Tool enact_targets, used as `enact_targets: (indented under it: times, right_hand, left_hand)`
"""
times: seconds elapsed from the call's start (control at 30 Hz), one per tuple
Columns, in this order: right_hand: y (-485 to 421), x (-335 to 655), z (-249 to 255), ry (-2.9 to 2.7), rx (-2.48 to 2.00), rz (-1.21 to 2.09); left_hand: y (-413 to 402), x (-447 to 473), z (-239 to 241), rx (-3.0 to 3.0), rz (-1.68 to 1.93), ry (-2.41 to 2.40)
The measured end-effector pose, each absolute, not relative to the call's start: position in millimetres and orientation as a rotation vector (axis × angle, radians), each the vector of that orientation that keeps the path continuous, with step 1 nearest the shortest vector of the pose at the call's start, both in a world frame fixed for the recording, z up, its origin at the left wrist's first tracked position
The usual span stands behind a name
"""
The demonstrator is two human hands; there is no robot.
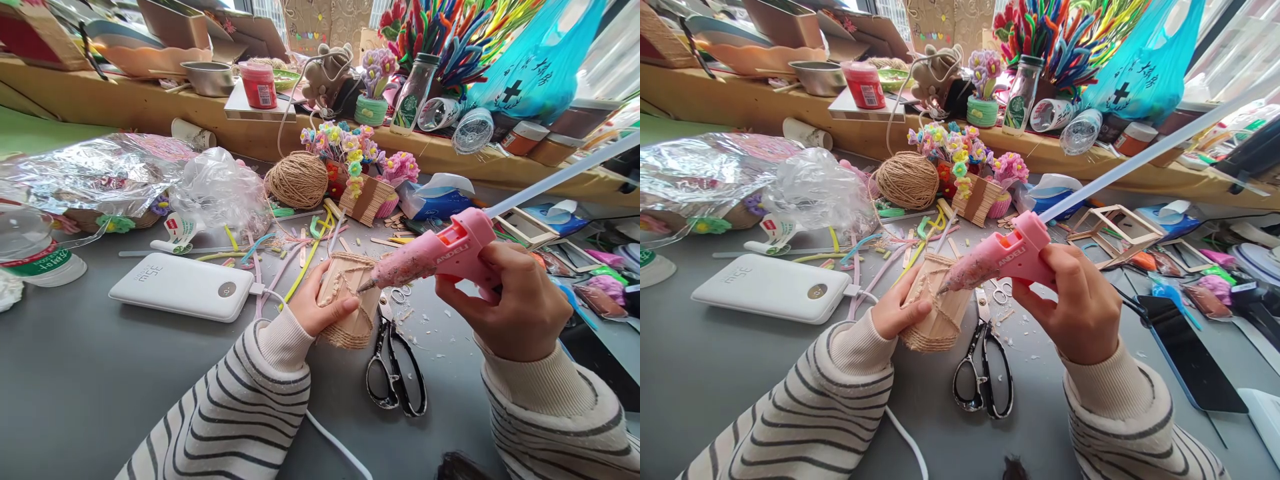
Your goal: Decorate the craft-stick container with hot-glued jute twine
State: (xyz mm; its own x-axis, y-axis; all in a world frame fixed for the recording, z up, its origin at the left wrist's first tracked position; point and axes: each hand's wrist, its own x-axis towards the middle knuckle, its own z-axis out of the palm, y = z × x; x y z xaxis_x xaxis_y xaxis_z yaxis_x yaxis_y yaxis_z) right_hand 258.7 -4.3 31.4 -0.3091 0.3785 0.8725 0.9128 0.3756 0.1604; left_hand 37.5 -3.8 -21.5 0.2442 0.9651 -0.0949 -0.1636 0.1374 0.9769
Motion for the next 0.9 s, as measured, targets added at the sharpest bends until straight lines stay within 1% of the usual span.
enact_targets:
  times: [0.47, 0.7, 0.9]
  right_hand:
    - [-4.2, 261.8, 30.9, -1.881, -1.093, -0.868]
    - [2.1, 266.2, 32.0, -1.868, -0.95, -0.919]
    - [0.8, 265.5, 32.9, -1.877, -0.973, -0.916]
  left_hand:
    - [1.0, 33.6, -29.0, 1.104, 0.989, 0.927]
    - [0.5, 33.6, -30.4, 1.084, 1.002, 0.93]
    - [0.8, 34.0, -31.2, 1.066, 1.014, 0.923]
